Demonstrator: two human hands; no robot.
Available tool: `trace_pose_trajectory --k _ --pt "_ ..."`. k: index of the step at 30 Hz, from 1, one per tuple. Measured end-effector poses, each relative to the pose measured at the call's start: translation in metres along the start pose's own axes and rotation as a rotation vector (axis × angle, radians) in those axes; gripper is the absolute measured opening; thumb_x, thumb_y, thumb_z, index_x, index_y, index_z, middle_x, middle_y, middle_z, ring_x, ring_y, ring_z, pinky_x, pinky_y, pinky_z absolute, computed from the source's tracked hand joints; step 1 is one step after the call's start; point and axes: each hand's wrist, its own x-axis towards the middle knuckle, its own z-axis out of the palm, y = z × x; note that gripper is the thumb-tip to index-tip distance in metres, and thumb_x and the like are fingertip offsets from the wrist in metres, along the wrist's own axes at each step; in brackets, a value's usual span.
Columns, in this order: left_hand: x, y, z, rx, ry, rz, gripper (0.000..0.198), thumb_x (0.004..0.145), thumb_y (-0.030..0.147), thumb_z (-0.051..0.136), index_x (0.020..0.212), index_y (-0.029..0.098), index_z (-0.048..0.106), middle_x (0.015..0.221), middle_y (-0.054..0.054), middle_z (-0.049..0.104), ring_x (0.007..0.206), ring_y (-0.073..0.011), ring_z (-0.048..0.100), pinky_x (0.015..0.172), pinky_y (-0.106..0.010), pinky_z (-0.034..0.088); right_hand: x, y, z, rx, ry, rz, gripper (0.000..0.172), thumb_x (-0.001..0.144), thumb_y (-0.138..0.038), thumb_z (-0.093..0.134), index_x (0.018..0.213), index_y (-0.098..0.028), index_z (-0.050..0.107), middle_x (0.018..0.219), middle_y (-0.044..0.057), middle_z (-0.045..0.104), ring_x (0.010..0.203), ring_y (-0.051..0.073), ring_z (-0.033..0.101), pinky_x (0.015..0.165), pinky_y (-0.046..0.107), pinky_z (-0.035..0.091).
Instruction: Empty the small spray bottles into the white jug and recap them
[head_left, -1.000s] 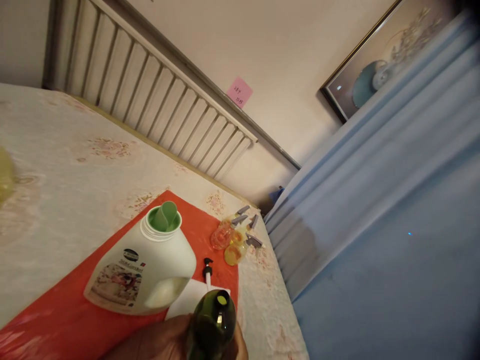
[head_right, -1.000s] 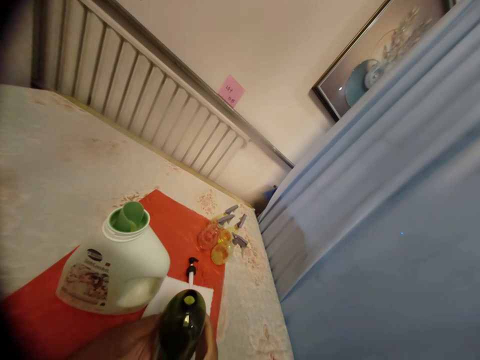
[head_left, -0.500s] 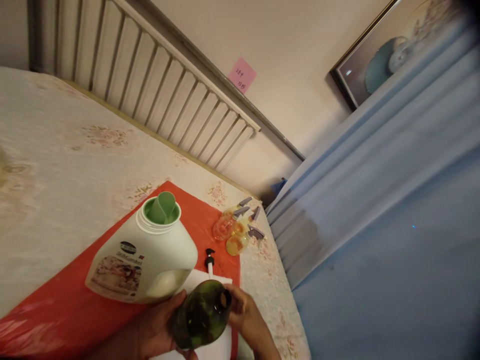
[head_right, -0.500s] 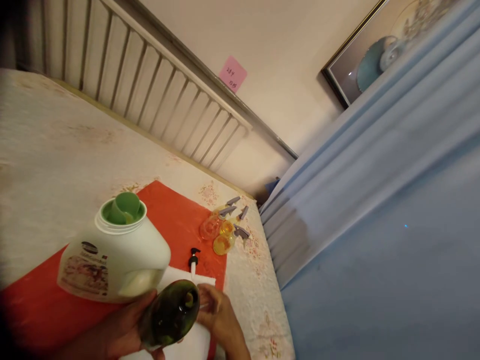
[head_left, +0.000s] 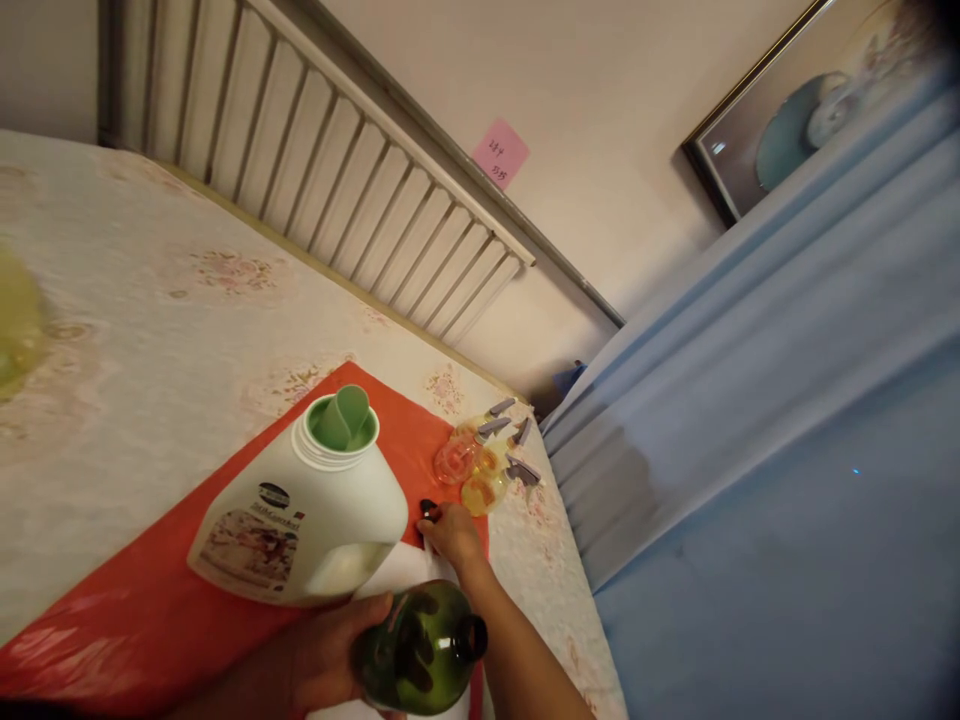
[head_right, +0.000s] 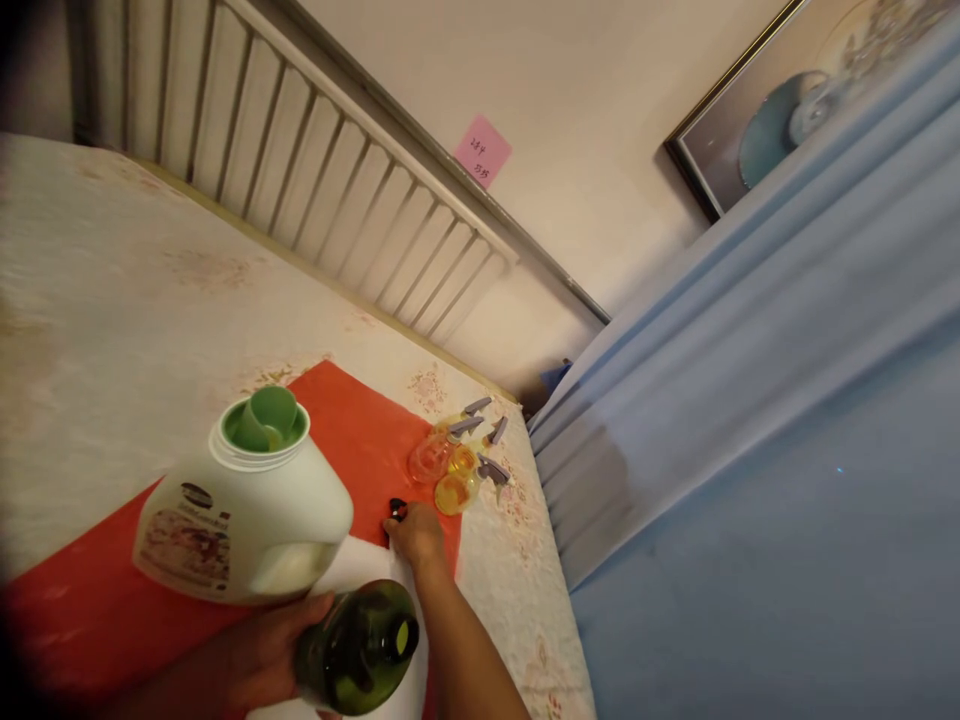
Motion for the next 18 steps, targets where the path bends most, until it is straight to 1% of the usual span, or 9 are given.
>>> trace_pose_trajectory --k 3,6,8,11,15,18 --pt "-0.002 0.001 0.003 -0.02 0.011 0.012 0.053 0.084 0.051 0.06 0.12 0.011 0.065 0.108 -0.016 0.073 0.094 -0.0305 0.067 0.071 -0.041 0.052 0.0 0.001 -0.002 0.081 -0.026 0.008 0.011 0.058 -0.018 0.073 0.057 -0.02 0.062 0.048 -0.005 0.057 0.053 0.014 0.056 0.054 0.023 0.039" --pt "-0.002 0.001 0.003 -0.027 0.03 0.02 0.047 0.086 0.049 0.058 0.116 0.014 0.067 0.104 -0.015 0.074 0.093 -0.0307 0.068 0.073 -0.043 0.051 -0.006 0.0 -0.017 0.226 -0.028 -0.011 0.013 0.059 -0.022 0.072 0.058 -0.019 0.06 0.043 -0.008 0.05 0.042 0.009 0.046 0.046 0.021 0.035" --pt "-0.001 0.0 0.0 -0.045 0.046 0.034 0.047 0.084 0.051 0.06 0.113 0.015 0.068 0.103 -0.015 0.074 0.091 -0.0301 0.068 0.069 -0.042 0.052 -0.014 -0.003 -0.034 0.349 -0.028 -0.039 0.016 0.062 -0.03 0.071 0.064 -0.019 0.059 0.043 -0.009 0.049 0.038 0.008 0.043 0.042 0.02 0.034" --pt "0.003 -0.001 -0.005 -0.091 0.093 0.061 0.048 0.081 0.054 0.063 0.111 0.015 0.067 0.102 -0.015 0.075 0.089 -0.029 0.068 0.067 -0.042 0.053 -0.027 -0.007 -0.068 0.532 -0.004 -0.094 0.028 0.065 -0.041 0.07 0.076 -0.018 0.058 0.049 -0.007 0.054 0.038 0.009 0.047 0.04 0.021 0.037" --pt "0.006 -0.001 -0.011 -0.137 0.148 0.064 0.043 0.084 0.052 0.062 0.107 0.016 0.067 0.102 -0.013 0.076 0.089 -0.0276 0.068 0.07 -0.044 0.052 -0.044 -0.013 -0.114 0.719 0.1 -0.192 0.035 0.063 -0.042 0.072 0.084 -0.019 0.055 0.057 -0.008 0.054 0.042 0.009 0.052 0.044 0.022 0.042" --pt "0.006 0.001 -0.011 -0.157 0.147 0.071 0.04 0.086 0.05 0.06 0.108 0.017 0.067 0.105 -0.013 0.075 0.091 -0.0274 0.068 0.072 -0.045 0.052 -0.06 -0.02 -0.141 0.815 0.213 -0.273 0.034 0.065 -0.041 0.073 0.084 -0.02 0.054 0.061 -0.009 0.053 0.047 0.008 0.053 0.05 0.022 0.044"
